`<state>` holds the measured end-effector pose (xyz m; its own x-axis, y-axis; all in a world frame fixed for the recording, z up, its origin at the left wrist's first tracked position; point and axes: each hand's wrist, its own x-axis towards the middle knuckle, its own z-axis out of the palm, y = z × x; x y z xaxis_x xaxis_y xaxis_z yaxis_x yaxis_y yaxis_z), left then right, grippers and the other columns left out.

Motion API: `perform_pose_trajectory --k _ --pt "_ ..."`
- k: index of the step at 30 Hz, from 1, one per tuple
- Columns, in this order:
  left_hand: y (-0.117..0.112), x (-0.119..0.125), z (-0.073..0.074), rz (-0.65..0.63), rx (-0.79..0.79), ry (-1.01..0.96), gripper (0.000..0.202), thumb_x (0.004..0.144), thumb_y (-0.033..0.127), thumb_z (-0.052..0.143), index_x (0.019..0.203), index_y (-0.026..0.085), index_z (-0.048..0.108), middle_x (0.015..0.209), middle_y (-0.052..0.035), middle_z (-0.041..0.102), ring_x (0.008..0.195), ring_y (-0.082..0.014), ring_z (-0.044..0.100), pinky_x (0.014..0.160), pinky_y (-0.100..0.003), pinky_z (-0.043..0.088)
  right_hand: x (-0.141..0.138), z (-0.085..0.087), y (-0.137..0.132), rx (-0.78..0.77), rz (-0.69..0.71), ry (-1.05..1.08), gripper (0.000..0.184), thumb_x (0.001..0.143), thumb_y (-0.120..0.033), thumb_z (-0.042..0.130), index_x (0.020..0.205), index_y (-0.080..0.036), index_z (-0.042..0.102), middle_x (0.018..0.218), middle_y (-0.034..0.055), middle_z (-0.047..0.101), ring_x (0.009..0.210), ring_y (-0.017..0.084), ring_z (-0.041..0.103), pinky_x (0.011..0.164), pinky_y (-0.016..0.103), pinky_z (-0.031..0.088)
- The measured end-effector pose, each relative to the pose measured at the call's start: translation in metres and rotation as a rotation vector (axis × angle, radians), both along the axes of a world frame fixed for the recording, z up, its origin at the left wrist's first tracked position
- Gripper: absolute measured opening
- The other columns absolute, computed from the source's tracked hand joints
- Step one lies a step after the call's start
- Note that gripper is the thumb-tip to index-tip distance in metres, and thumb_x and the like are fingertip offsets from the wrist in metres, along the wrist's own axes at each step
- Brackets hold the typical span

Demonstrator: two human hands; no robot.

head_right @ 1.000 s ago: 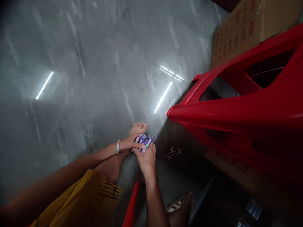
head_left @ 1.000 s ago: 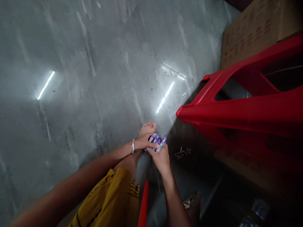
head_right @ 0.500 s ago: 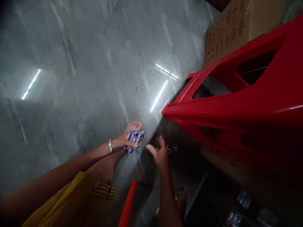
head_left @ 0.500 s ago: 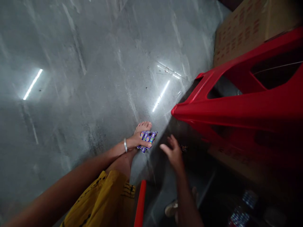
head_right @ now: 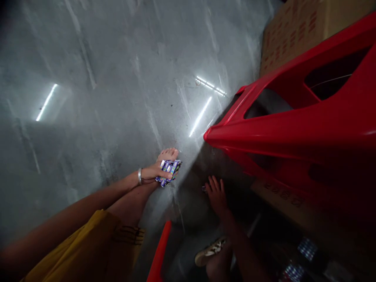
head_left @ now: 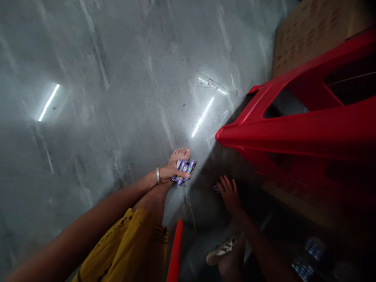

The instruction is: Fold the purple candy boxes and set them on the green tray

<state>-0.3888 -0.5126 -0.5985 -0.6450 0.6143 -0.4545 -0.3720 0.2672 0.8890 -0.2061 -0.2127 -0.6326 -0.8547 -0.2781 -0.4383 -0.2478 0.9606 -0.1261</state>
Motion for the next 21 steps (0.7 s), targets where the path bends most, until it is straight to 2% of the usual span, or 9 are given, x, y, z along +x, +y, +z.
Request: perform_pose_trajectory --k 3,5,8,11,17,19,21 --pt "-0.001 -0.003 -0.003 -0.018 0.013 -0.008 0.092 0.059 0.044 0.079 0.14 0.023 0.039 0.15 -0.0071 0.029 0.14 -0.0334 0.014 0.117 -0.045 -0.003 -0.003 -0.001 0.016 -0.044 -0.072 0.043 0.036 0.089 -0.014 0.044 0.122 -0.02 0.057 0.144 0.0099 0.044 0.137 0.027 0.03 0.113 0.055 0.014" --pt "0.0 -0.004 -0.004 -0.024 0.02 -0.016 0.094 0.056 0.042 0.081 0.138 0.022 0.042 0.15 -0.0076 0.029 0.14 -0.034 0.015 0.116 -0.045 -0.002 -0.005 0.001 0.027 -0.07 -0.224 0.086 0.036 0.089 -0.02 0.045 0.124 -0.018 0.054 0.142 0.0109 0.045 0.135 0.027 0.032 0.113 0.053 0.016" --pt "0.001 -0.004 -0.002 -0.003 0.025 -0.025 0.095 0.055 0.041 0.082 0.139 0.022 0.041 0.15 -0.0072 0.028 0.139 -0.0341 0.014 0.116 -0.045 -0.004 -0.006 0.002 0.04 -0.097 -0.443 0.11 0.038 0.086 -0.025 0.048 0.122 -0.014 0.053 0.136 0.0156 0.049 0.128 0.029 0.038 0.109 0.051 0.025" --pt "0.002 -0.003 0.001 0.027 0.039 -0.04 0.094 0.057 0.041 0.081 0.139 0.023 0.039 0.149 -0.0065 0.03 0.139 -0.033 0.015 0.116 -0.045 -0.004 -0.006 -0.004 0.045 -0.133 -0.502 0.079 0.042 0.081 -0.027 0.053 0.121 -0.014 0.054 0.129 0.0167 0.053 0.121 0.03 0.043 0.104 0.047 0.032" --pt "0.001 0.0 -0.003 0.103 0.093 -0.129 0.091 0.049 0.033 0.086 0.132 0.025 0.05 0.147 -0.0042 0.035 0.141 -0.0302 0.015 0.117 -0.041 -0.002 -0.013 -0.016 0.028 -0.226 -0.695 0.015 0.042 0.077 -0.028 0.057 0.117 -0.015 0.058 0.121 0.0172 0.057 0.114 0.032 0.048 0.102 0.047 0.032" --pt "-0.003 0.002 -0.001 0.157 0.109 -0.197 0.086 0.053 0.033 0.085 0.132 0.026 0.05 0.148 -0.0036 0.035 0.141 -0.0289 0.017 0.118 -0.041 0.006 -0.01 -0.009 0.013 -0.254 -0.807 0.002 0.044 0.076 -0.033 0.059 0.115 -0.014 0.059 0.115 0.0182 0.06 0.109 0.032 0.052 0.098 0.047 0.037" --pt "-0.01 0.001 0.009 0.21 0.123 -0.284 0.079 0.06 0.035 0.081 0.132 0.024 0.049 0.147 -0.0061 0.038 0.137 -0.029 0.028 0.114 -0.044 0.021 -0.001 0.011 -0.009 -0.294 -0.937 -0.011 0.048 0.075 -0.042 0.06 0.112 -0.012 0.06 0.106 0.0184 0.064 0.098 0.031 0.059 0.089 0.046 0.045"
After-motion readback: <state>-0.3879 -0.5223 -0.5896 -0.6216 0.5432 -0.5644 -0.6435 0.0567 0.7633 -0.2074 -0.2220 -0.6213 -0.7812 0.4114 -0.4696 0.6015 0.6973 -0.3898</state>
